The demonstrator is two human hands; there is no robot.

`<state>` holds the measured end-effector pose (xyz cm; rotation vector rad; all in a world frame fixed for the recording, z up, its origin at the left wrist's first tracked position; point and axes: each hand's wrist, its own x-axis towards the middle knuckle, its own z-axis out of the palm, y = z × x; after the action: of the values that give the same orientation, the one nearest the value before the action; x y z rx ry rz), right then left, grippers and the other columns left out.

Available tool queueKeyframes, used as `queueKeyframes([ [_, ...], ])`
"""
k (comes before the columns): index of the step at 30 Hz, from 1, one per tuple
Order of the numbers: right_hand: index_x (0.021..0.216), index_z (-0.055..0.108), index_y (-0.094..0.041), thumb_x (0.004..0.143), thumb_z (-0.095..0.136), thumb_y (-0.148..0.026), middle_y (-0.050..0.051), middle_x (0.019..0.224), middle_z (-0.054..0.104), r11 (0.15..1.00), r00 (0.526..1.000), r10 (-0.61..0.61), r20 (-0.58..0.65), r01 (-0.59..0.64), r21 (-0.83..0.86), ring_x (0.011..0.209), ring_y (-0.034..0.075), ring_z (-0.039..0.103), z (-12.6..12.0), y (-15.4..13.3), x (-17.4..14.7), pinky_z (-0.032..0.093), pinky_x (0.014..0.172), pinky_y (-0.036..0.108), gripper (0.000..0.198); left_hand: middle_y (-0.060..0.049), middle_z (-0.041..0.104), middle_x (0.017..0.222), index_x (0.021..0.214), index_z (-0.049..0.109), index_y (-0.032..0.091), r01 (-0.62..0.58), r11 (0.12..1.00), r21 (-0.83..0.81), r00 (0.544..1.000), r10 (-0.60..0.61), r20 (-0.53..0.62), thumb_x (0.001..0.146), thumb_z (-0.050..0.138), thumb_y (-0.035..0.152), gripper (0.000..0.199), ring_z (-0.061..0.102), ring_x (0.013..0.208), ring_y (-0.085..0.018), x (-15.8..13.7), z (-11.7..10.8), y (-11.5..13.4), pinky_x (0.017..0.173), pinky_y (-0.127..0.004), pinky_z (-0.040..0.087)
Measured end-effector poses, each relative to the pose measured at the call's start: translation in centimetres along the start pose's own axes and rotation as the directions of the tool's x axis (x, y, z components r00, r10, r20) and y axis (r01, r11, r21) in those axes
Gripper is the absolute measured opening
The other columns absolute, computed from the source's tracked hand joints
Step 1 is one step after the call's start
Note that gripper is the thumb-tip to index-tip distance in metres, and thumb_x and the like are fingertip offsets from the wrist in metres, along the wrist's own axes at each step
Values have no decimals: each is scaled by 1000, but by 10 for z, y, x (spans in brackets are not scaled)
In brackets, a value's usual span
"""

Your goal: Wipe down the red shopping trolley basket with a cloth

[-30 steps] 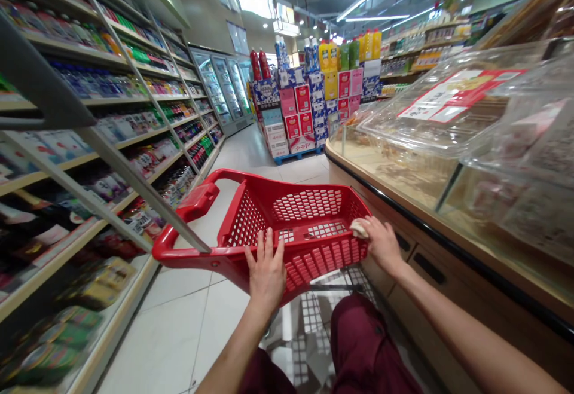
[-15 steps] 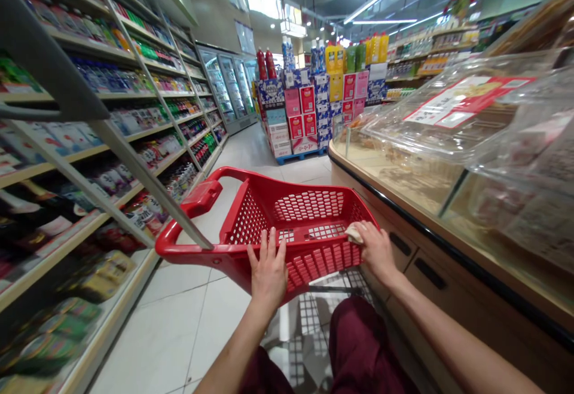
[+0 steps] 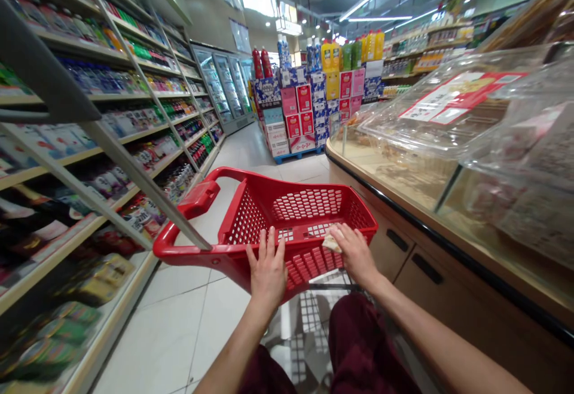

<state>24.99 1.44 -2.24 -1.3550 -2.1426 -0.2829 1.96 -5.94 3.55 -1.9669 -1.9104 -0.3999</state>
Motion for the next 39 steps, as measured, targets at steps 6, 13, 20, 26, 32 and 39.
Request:
queueKeyframes([
  [6, 114, 52, -18, 69, 35, -2, 11, 119, 53, 943, 950, 313, -6, -312, -120, 112, 25, 44, -5, 31, 2, 33, 89, 47, 51, -9, 27, 139, 121, 45, 22, 9, 1000, -20, 1000, -9, 15, 72, 50, 23, 50, 20, 129, -27, 0, -1, 3, 103, -56, 9],
  [13, 120, 46, -20, 71, 39, -5, 7, 127, 47, 998, 997, 61, 43, -59, -32, 118, 20, 40, -4, 19, 0, 29, 95, 40, 52, -10, 27, 139, 121, 45, 21, 0, 1000, -7, 1000, -1, -21, 75, 48, 28, 47, 21, 129, -28, -1, 3, 4, 103, -56, 7],
  [20, 117, 50, -19, 68, 37, -2, 9, 124, 50, 981, 982, 187, 21, -186, -62, 115, 21, 42, -4, 23, 2, 30, 93, 42, 53, -10, 29, 138, 121, 45, 21, -9, 1000, -5, 999, 8, -42, 77, 46, 30, 45, 22, 128, -28, -2, 4, 6, 102, -58, 7],
  [26, 117, 49, -19, 70, 37, -3, 10, 123, 51, 971, 975, 221, 13, -219, -93, 114, 22, 43, -4, 37, -1, 29, 92, 45, 51, -10, 27, 139, 122, 44, 21, -10, 1000, 0, 1000, 10, -29, 77, 46, 31, 46, 20, 129, -28, -1, 2, 8, 102, -57, 8],
  [32, 118, 49, -19, 70, 37, -3, 9, 125, 49, 989, 990, 137, 11, -137, -49, 117, 22, 40, -3, 29, -1, 30, 93, 42, 52, -10, 28, 139, 123, 43, 21, -4, 1000, -6, 999, 4, -33, 77, 46, 31, 47, 20, 129, -28, -2, 3, 10, 102, -57, 7],
  [39, 115, 51, -17, 71, 35, -3, 11, 121, 52, 940, 947, 318, -46, -321, -119, 113, 24, 44, -5, 43, -5, 32, 90, 46, 48, -8, 28, 139, 123, 42, 22, -15, 1000, -11, 1000, 14, -27, 76, 47, 33, 49, 20, 129, -28, -3, 3, 12, 103, -56, 6],
])
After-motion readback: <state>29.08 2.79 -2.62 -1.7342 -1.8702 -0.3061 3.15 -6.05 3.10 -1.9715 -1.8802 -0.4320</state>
